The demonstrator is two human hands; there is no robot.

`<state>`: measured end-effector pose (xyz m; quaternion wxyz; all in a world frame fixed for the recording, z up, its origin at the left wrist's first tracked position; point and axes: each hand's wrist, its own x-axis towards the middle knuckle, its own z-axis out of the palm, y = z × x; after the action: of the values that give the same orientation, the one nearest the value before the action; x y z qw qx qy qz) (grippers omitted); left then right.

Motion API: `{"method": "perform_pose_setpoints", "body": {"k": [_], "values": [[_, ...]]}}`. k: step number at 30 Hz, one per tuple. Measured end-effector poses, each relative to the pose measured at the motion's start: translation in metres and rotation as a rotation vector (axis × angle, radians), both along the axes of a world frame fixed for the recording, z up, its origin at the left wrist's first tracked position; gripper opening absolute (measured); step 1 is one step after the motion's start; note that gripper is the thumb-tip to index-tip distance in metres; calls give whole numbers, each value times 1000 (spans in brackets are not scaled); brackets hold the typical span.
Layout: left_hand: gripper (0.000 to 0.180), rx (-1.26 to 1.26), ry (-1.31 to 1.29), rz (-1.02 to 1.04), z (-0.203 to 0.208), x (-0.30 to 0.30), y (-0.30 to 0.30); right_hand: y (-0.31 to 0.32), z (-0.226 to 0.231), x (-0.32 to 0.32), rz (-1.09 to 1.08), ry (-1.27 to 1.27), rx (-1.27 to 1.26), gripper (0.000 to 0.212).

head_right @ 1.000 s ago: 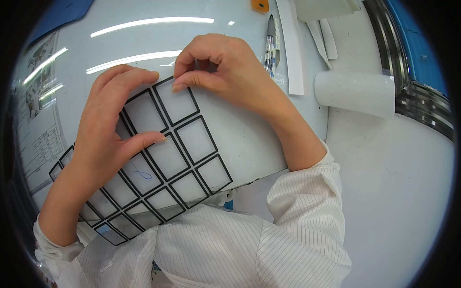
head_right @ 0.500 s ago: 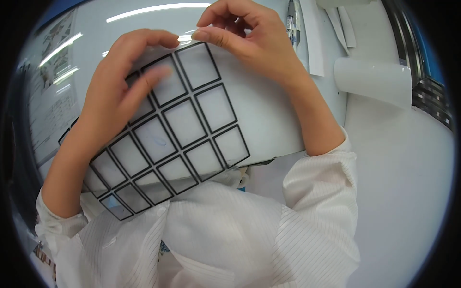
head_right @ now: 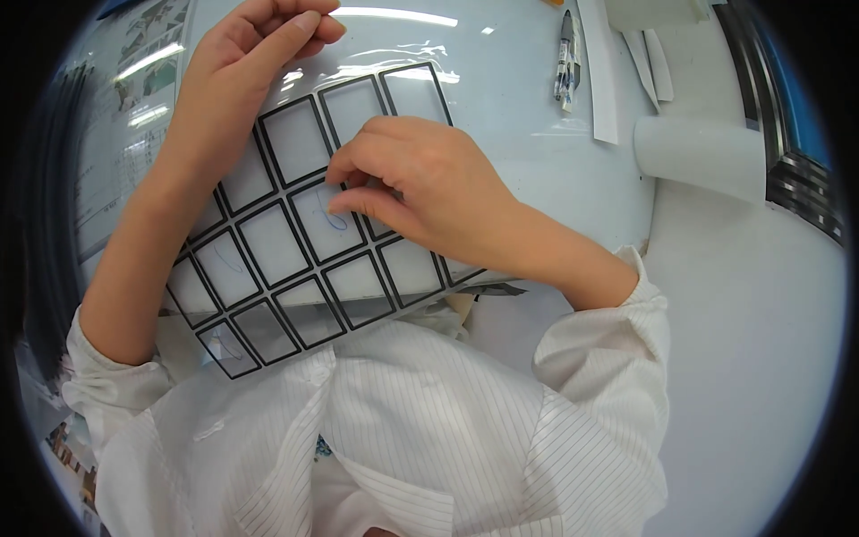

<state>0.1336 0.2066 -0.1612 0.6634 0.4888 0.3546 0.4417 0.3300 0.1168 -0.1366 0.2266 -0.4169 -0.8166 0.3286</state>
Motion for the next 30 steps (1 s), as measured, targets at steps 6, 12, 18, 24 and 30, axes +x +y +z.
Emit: {"method": "perform_pose_setpoints", "body": {"k": [6, 12, 18, 24, 30], "values": [[18, 11, 35, -20, 4, 1, -1, -1, -1, -2, -30, -22, 13, 16], [19, 38, 77, -28, 11, -1, -2, -2, 2, -5, -40, -23, 40, 17], [19, 22, 98, -34, 16, -1, 1, 0, 3, -5, -46, -14, 50, 18], [19, -22, 128, -19, 22, -1, -3, -1, 2, -7, -42, -12, 60, 19], [20, -11, 114, -31, 22, -4, -2, 0, 4, -9, -34, -18, 74, 19]]}}
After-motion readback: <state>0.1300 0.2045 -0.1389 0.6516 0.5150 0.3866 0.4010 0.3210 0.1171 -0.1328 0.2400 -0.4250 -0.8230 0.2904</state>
